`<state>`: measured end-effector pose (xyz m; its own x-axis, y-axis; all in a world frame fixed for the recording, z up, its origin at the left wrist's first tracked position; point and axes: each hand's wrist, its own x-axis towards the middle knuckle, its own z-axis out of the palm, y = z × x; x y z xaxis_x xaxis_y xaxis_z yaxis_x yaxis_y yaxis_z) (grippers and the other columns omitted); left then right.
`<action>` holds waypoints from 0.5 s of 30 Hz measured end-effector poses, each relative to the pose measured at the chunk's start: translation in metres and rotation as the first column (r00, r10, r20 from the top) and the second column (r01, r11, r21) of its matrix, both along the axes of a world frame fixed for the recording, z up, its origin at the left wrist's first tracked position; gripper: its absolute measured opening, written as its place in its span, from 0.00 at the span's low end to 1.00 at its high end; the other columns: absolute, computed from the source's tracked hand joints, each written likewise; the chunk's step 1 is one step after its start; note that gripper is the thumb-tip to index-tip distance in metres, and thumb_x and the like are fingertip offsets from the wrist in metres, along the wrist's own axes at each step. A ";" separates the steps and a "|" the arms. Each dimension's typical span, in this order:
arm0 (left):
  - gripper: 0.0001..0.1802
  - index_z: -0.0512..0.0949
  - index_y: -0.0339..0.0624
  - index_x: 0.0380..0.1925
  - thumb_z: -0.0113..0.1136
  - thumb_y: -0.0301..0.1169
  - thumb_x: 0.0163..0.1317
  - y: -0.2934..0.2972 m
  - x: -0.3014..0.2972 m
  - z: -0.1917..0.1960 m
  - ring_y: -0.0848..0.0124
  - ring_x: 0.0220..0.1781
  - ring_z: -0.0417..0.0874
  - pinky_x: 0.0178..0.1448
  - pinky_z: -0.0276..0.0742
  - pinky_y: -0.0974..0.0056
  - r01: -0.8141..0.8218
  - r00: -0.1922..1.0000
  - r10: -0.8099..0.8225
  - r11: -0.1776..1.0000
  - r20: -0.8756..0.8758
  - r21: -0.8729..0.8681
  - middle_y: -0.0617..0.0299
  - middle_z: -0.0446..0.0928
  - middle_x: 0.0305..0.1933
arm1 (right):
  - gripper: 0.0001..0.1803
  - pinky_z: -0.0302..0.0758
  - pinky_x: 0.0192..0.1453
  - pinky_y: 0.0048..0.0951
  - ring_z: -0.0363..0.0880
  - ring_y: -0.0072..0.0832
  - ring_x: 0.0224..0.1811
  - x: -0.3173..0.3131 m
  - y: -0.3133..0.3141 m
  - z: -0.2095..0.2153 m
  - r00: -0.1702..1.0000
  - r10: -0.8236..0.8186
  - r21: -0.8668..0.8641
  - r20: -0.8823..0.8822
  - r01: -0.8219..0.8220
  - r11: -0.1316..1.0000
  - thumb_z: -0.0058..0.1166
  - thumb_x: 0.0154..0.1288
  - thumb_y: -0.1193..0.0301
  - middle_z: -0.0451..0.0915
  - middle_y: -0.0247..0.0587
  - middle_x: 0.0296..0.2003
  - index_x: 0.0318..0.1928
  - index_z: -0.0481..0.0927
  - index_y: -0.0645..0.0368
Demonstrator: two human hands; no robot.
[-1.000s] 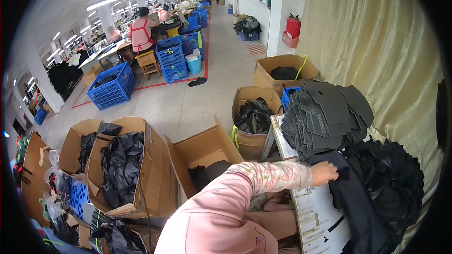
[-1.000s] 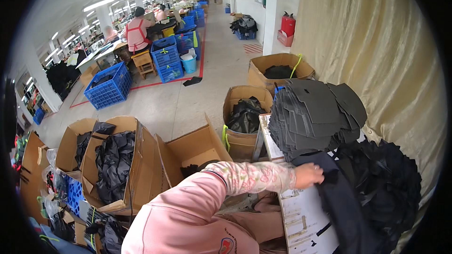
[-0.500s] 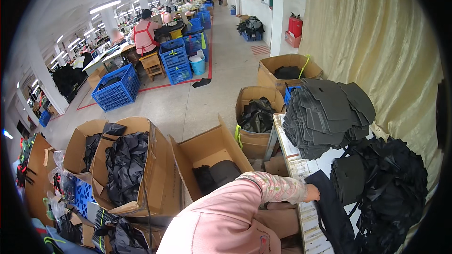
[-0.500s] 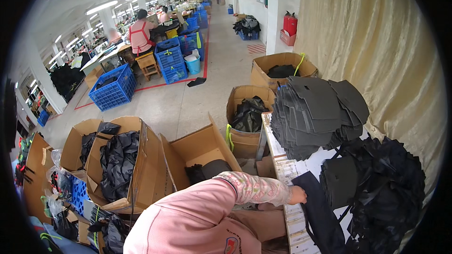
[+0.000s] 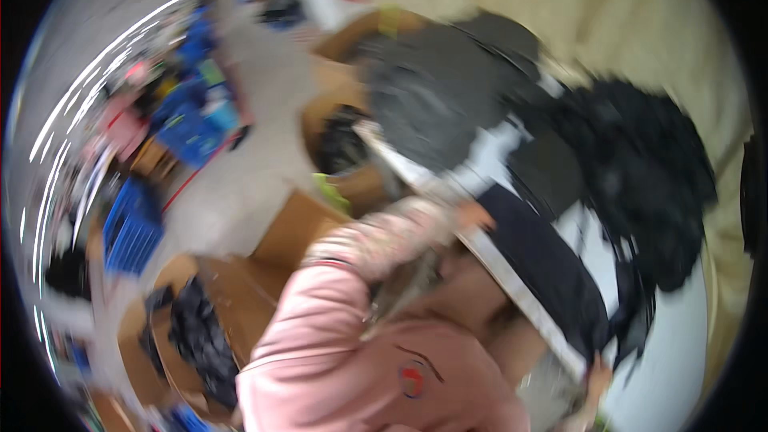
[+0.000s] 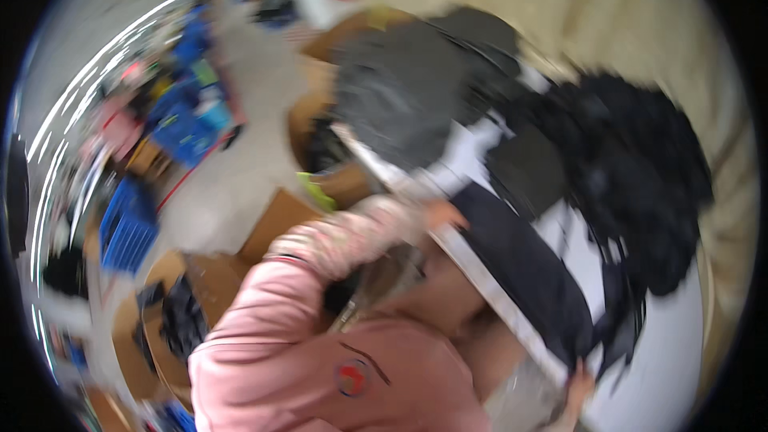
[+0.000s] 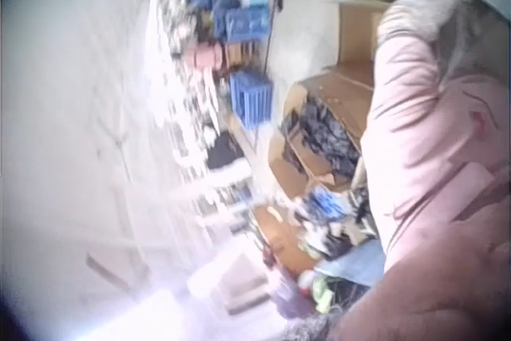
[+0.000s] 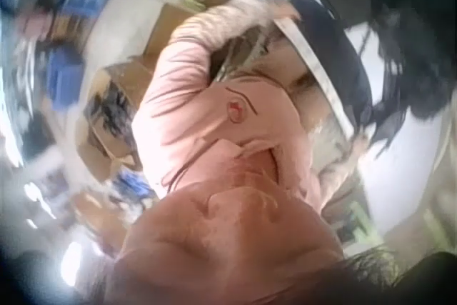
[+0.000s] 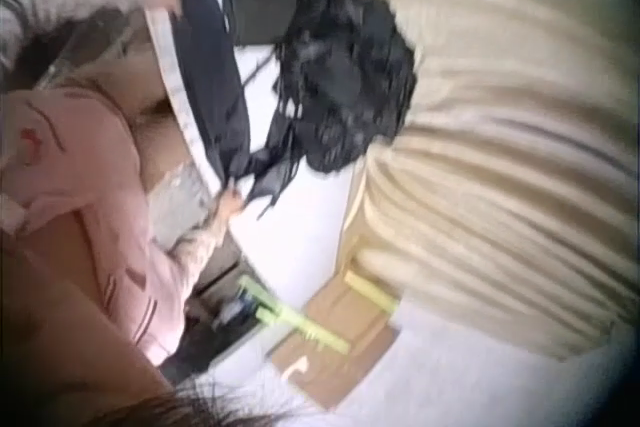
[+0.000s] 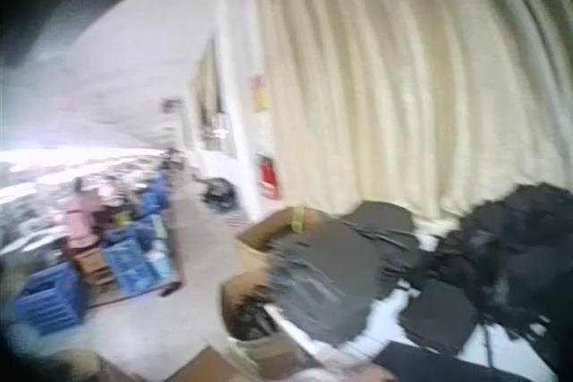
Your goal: Inspecting and sorting black fabric or synthetic panels into boxes on a factory assembly line.
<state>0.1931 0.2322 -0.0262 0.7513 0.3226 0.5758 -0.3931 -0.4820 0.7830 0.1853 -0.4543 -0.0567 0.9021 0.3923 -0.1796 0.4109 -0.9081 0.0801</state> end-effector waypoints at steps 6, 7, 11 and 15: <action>0.16 0.79 0.45 0.46 0.54 0.21 0.57 0.014 -0.099 0.048 0.52 0.46 0.81 0.51 0.75 0.56 0.560 0.709 -0.100 0.682 -0.699 0.470 0.49 0.80 0.43 | 0.19 0.73 0.45 0.42 0.76 0.48 0.44 -0.076 0.117 0.082 0.836 -0.425 0.334 0.347 0.313 0.889 0.59 0.59 0.61 0.78 0.51 0.38 0.43 0.77 0.64; 0.15 0.78 0.44 0.46 0.54 0.21 0.57 0.015 -0.106 0.053 0.50 0.45 0.80 0.50 0.75 0.56 0.552 0.725 -0.089 0.668 -0.683 0.499 0.48 0.79 0.42 | 0.20 0.73 0.48 0.40 0.76 0.48 0.45 -0.076 0.148 0.099 0.863 -0.410 0.512 0.294 0.220 0.830 0.61 0.57 0.63 0.78 0.51 0.40 0.46 0.77 0.64; 0.12 0.79 0.44 0.43 0.59 0.25 0.57 0.003 -0.098 0.053 0.50 0.42 0.79 0.48 0.75 0.56 0.567 0.728 -0.164 0.689 -0.666 0.451 0.49 0.79 0.38 | 0.39 0.51 0.73 0.44 0.54 0.46 0.71 -0.099 0.201 0.101 0.990 0.109 0.463 0.087 -0.137 0.876 0.60 0.56 0.59 0.59 0.51 0.67 0.66 0.62 0.59; 0.11 0.81 0.42 0.42 0.58 0.27 0.59 0.003 -0.093 0.087 0.52 0.41 0.80 0.48 0.76 0.59 0.535 0.729 -0.186 0.756 -0.659 0.378 0.49 0.80 0.38 | 0.45 0.43 0.75 0.50 0.44 0.46 0.74 -0.114 0.207 0.084 0.977 0.210 0.351 -0.039 -0.184 0.918 0.57 0.57 0.51 0.51 0.49 0.71 0.70 0.55 0.55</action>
<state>0.1000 0.2352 0.0610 0.9663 -0.2574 0.0019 -0.2096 -0.7824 0.5864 0.0710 -0.2469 0.0272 0.7895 0.6102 -0.0657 0.5769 -0.7744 -0.2599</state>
